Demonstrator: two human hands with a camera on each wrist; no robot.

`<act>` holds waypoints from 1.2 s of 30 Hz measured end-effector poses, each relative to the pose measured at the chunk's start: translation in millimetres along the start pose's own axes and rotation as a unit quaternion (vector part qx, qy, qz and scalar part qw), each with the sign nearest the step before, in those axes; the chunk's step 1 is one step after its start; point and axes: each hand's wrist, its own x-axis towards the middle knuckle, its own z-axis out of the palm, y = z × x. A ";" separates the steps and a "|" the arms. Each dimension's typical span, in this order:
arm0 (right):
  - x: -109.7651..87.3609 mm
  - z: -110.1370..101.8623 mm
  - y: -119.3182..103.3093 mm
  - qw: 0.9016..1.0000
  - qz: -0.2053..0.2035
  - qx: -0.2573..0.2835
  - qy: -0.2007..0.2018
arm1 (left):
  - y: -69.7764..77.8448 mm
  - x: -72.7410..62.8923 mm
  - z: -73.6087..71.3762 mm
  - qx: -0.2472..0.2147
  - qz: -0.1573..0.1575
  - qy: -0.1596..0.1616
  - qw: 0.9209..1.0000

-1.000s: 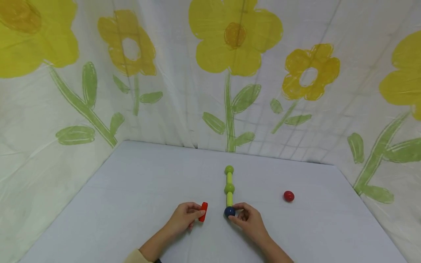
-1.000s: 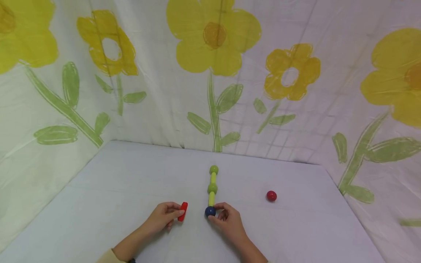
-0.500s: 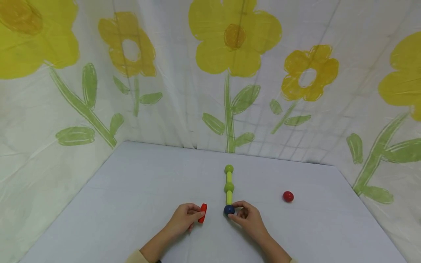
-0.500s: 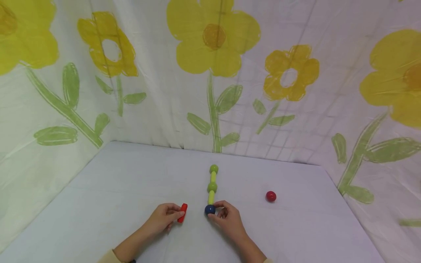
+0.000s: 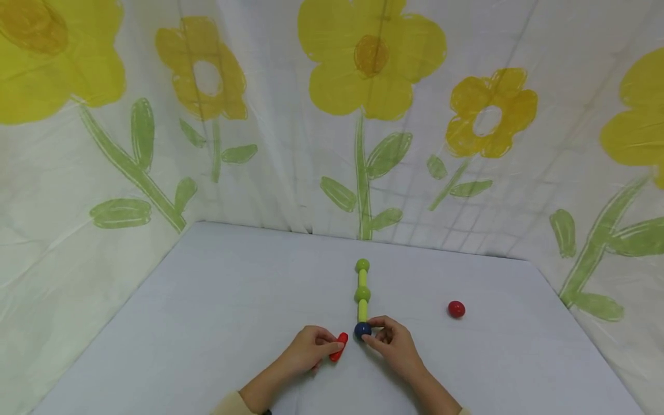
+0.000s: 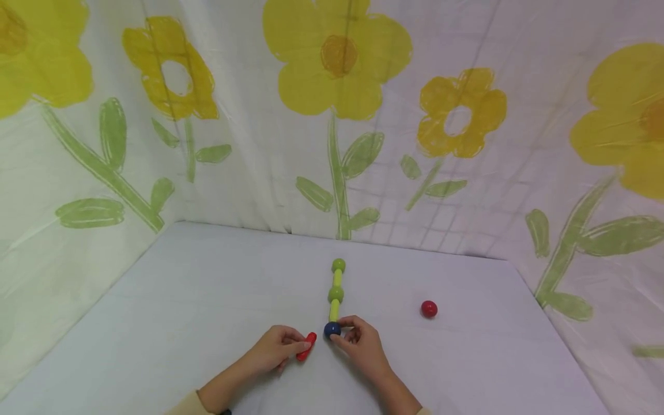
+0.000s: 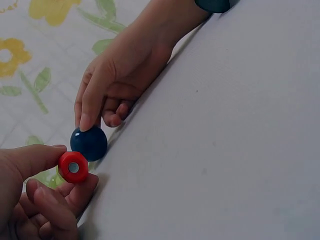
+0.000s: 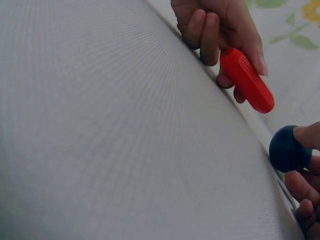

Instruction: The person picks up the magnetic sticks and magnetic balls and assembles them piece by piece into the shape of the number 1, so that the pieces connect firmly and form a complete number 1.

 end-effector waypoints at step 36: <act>-3.1 1.9 -5.0 1.000 -0.007 0.018 0.007 | 7.7 8.7 16.7 0.028 0.021 -0.021 0.999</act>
